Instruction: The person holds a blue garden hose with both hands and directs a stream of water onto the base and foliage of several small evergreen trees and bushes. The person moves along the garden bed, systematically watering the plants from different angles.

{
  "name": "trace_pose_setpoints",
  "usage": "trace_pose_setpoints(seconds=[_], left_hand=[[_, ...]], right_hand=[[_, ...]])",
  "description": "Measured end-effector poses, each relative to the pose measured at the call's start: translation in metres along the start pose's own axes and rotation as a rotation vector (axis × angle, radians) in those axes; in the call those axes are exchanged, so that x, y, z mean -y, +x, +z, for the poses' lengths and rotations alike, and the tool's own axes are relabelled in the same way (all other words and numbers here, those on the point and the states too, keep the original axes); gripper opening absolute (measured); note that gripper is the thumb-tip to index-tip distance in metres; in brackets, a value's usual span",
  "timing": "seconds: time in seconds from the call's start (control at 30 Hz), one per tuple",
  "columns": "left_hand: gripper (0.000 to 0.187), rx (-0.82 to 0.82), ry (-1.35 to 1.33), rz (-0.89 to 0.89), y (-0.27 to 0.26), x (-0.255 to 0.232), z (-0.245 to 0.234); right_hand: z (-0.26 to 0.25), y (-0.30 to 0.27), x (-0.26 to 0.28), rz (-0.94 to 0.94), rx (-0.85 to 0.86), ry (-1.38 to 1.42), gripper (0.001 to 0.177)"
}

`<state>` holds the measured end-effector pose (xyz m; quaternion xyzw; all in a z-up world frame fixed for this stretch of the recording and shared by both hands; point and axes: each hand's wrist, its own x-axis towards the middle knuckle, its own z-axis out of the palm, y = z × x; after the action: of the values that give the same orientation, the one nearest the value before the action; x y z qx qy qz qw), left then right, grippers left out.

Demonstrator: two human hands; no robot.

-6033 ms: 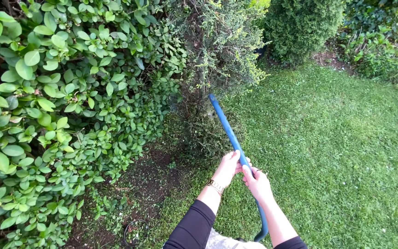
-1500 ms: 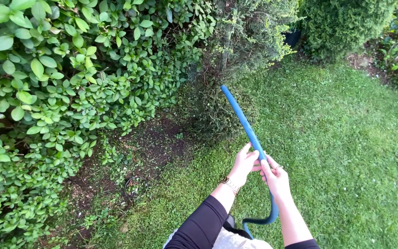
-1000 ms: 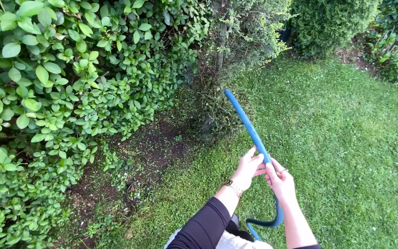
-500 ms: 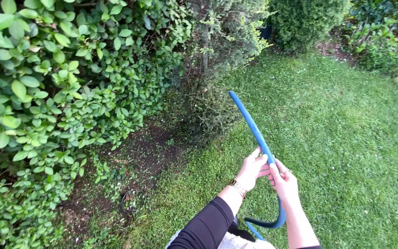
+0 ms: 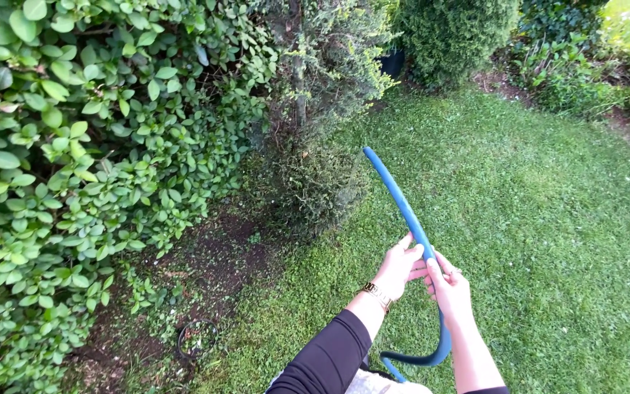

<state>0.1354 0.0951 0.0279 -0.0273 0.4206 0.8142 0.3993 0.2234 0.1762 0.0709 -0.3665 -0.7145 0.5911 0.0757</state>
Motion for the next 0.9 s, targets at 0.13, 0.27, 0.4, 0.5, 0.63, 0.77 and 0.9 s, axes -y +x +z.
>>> trace_pose_setpoints(seconds=[0.13, 0.27, 0.4, 0.5, 0.63, 0.77, 0.9], left_hand=[[0.065, 0.027, -0.002, -0.007, 0.016, 0.002, 0.006], [0.062, 0.022, 0.033, -0.007, 0.035, 0.007, 0.007], [0.064, 0.067, 0.0, 0.029, 0.062, 0.014, 0.001], [0.065, 0.054, 0.035, 0.06, 0.07, 0.016, -0.001], [0.069, 0.037, 0.045, 0.109, 0.079, 0.01, -0.003], [0.068, -0.007, 0.056, 0.12, 0.08, 0.0, -0.002], [0.068, -0.06, 0.075, 0.133, 0.091, -0.002, -0.01]], right_hand=[[-0.006, 0.014, -0.001, -0.003, -0.002, 0.021, 0.052], [-0.01, 0.026, 0.0, 0.018, -0.013, 0.027, 0.052], [-0.009, 0.037, 0.007, -0.001, -0.021, 0.004, 0.049], [-0.01, 0.064, -0.02, -0.073, -0.035, -0.004, 0.045], [-0.006, 0.086, -0.03, -0.153, -0.036, -0.001, 0.039], [-0.001, 0.089, -0.02, -0.153, -0.004, -0.004, 0.039], [0.006, 0.107, -0.027, -0.159, 0.027, -0.005, 0.039]])
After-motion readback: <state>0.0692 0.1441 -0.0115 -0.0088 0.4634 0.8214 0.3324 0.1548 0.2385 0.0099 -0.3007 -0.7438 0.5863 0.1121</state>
